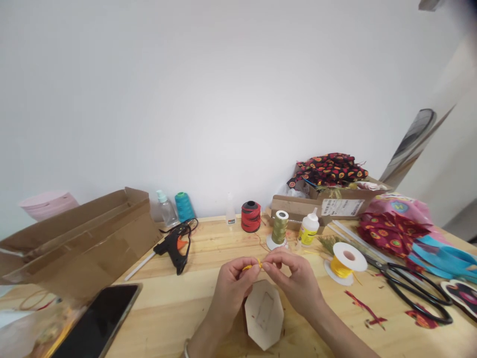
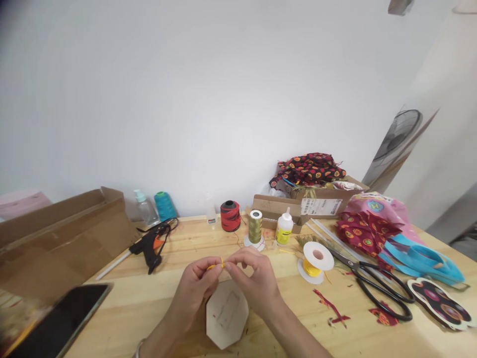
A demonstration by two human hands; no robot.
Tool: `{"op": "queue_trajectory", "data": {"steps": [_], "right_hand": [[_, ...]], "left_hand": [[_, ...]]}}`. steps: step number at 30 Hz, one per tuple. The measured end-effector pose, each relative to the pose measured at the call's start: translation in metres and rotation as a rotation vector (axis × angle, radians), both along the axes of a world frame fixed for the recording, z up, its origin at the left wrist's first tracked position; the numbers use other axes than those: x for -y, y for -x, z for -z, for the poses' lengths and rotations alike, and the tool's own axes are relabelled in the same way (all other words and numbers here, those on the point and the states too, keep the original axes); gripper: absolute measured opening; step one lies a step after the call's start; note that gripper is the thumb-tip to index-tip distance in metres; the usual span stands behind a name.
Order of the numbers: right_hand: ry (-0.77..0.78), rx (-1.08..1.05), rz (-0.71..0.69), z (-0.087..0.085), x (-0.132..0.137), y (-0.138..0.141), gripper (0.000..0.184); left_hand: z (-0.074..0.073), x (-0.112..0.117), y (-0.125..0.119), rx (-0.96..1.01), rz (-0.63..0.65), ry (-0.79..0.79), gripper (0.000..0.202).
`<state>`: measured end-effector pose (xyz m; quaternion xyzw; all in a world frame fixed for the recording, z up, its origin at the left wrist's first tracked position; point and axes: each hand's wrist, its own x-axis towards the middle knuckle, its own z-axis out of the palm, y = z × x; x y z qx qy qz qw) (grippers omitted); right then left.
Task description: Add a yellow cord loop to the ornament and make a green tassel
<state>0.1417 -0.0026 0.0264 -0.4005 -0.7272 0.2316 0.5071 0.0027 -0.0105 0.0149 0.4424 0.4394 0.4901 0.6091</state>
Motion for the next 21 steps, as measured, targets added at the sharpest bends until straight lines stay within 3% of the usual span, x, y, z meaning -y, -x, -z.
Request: {"op": "queue_trajectory", "data": {"steps": [4, 7, 16, 21], "right_hand": [[-0.3, 0.088, 0.05, 0.0, 0.0, -0.002, 0.008], [-0.429, 0.226, 0.062, 0.0, 0.0, -0.006, 0.012], [-0.565, 0.438, 0.093, -0.003, -0.001, -0.01, 0.017], [-0.555, 0.511, 0.062, -0.002, -0.003, -0.013, 0.018]], "left_hand": [[0.0, -0.001, 0.0, 0.04, 0.0, 0.008, 0.021], [0.002, -0.001, 0.0, 0.056, -0.01, 0.023, 0.021], [0.004, -0.002, 0.002, -0.036, -0.032, 0.009, 0.027], [0.001, -0.001, 0.001, -0.073, -0.021, 0.003, 0.026]]}}
